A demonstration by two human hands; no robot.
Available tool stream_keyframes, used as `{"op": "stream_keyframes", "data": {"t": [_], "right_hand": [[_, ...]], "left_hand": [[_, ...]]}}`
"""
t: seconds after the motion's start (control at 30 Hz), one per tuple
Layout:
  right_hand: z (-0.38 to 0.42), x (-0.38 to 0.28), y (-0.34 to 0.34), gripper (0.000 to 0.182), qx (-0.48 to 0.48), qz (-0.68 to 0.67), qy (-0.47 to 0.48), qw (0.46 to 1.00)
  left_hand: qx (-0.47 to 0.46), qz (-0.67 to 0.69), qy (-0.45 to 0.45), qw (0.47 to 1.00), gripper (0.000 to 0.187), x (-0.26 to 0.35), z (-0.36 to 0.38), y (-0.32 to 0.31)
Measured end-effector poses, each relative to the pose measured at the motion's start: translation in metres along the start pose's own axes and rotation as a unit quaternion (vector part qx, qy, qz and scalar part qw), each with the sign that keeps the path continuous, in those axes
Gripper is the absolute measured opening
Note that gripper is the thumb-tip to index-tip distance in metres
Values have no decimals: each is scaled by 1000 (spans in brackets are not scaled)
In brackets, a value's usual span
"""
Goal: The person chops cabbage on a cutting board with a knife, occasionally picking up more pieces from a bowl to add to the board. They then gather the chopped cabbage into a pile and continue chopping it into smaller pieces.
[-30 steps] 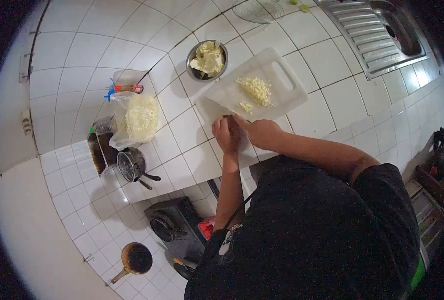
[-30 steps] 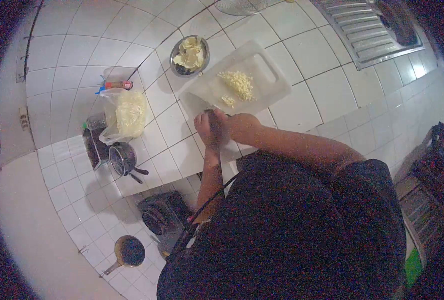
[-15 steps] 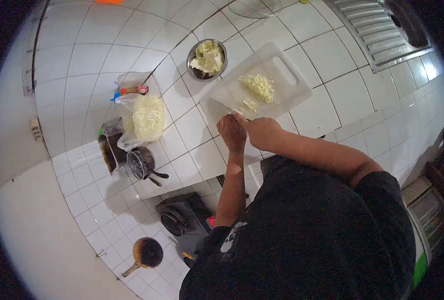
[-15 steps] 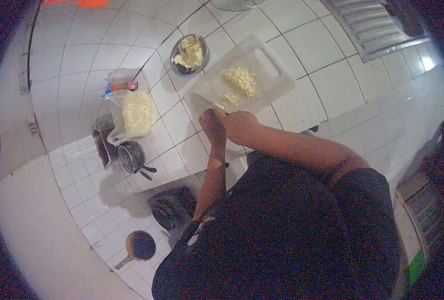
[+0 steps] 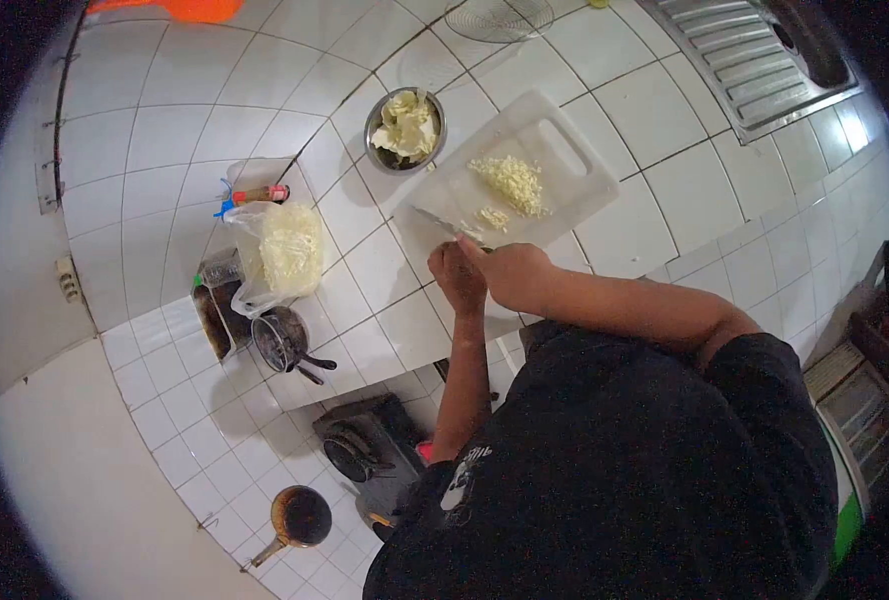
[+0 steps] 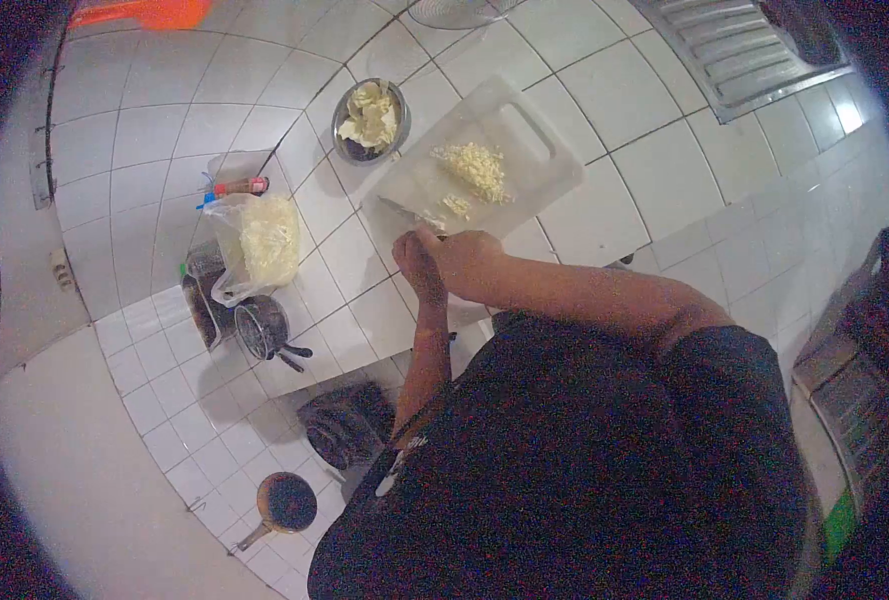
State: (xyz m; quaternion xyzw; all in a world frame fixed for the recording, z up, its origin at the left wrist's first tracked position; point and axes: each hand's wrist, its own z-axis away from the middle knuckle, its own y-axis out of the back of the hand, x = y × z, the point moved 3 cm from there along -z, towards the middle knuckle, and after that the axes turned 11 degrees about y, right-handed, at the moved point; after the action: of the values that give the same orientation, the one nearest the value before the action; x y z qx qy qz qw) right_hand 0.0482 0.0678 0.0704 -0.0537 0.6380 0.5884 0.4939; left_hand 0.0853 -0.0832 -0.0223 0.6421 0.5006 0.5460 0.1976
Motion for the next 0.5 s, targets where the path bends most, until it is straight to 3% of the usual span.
{"op": "stream_keyframes", "data": {"t": [0.1,0.23,0.3,0.4,0.5], "right_hand": [[-3,15,-2,75,2,9,15,1000],[-5,15,1,74,16,0,33,999],[-7,-4,4,74,-8,12,-3,1000],[-5,15,-3,74,17,-29,21,999],[-7,15,-8,74,3,19,15,1000]], "left_hand": [[-61,-24,11,998,30,-3,1,0],[-6,23,61,998,34,-12,4,-4],[-25,39,44,998,34,-18,5,-6],[-29,-4,10,1000,35,-13,3,-3],[-42,36,-3,998,36,-9,5,-2]]}}
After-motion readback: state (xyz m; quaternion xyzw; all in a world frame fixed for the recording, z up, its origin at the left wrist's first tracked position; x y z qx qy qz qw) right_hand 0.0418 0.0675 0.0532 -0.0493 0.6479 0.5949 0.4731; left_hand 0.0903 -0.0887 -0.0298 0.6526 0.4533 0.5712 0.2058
